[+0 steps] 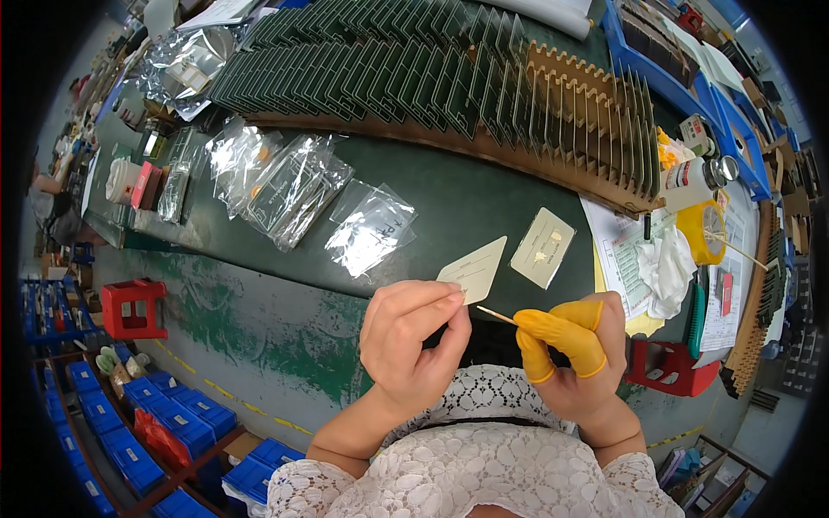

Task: The person unpacks a small rectangular component from a plastic bag and uses a wooden stick to apply a viscous substance from a small container onto the component's surface. The person carefully spreads the substance across the component while holding it with their left hand.

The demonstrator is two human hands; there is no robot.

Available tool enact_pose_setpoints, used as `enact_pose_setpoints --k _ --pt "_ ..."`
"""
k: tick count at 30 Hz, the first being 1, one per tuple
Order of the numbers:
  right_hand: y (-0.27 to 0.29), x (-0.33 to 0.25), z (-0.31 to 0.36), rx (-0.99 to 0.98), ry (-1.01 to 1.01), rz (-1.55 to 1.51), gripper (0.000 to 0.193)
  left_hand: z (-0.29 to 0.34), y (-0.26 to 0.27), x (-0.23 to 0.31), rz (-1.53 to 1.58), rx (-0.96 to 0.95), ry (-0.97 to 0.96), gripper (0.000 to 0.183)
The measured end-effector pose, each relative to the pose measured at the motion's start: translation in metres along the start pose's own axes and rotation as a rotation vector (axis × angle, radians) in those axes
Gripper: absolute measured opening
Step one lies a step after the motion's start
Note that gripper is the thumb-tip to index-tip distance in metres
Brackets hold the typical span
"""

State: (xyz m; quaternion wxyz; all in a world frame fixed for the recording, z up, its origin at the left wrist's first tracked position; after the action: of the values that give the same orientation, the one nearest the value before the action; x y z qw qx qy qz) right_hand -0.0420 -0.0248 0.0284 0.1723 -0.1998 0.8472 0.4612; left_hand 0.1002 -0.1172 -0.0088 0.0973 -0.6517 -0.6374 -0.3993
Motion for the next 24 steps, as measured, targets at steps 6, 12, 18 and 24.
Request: enact_pose_setpoints --k 6,12,18,24 --pt "0.003 0.0052 -0.0001 0.043 -0.055 0.026 0.036 -0.0019 0.0015 0.0041 -0.058 0.004 0.013 0.034" --pt "0.0013 0.0089 -0.0013 0.07 -0.05 0.033 0.034 -0.0007 0.002 0.0047 -0.051 0.015 0.018 0.033" --pt "0.0005 0.0066 -0.0028 0.058 -0.028 0.024 0.035 -0.001 0.0022 0.0056 -0.052 0.009 0.027 0.034" --pt "0.0 0.0085 -0.0029 0.06 -0.023 0.041 0.036 -0.001 0.0027 0.005 -0.057 0.034 0.017 0.037"
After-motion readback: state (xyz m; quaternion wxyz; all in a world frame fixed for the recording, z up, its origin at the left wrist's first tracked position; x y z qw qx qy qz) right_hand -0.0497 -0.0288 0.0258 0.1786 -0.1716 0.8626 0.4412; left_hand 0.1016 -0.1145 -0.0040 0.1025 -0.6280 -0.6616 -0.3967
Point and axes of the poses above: each hand's wrist, its own z-axis away from the middle knuckle, its own y-axis out of the back of the hand, x = y × z, the point moved 5 cm from there along -z, towards the middle knuckle, and after that the axes turned 4 degrees about -x, right-handed, at the moved point
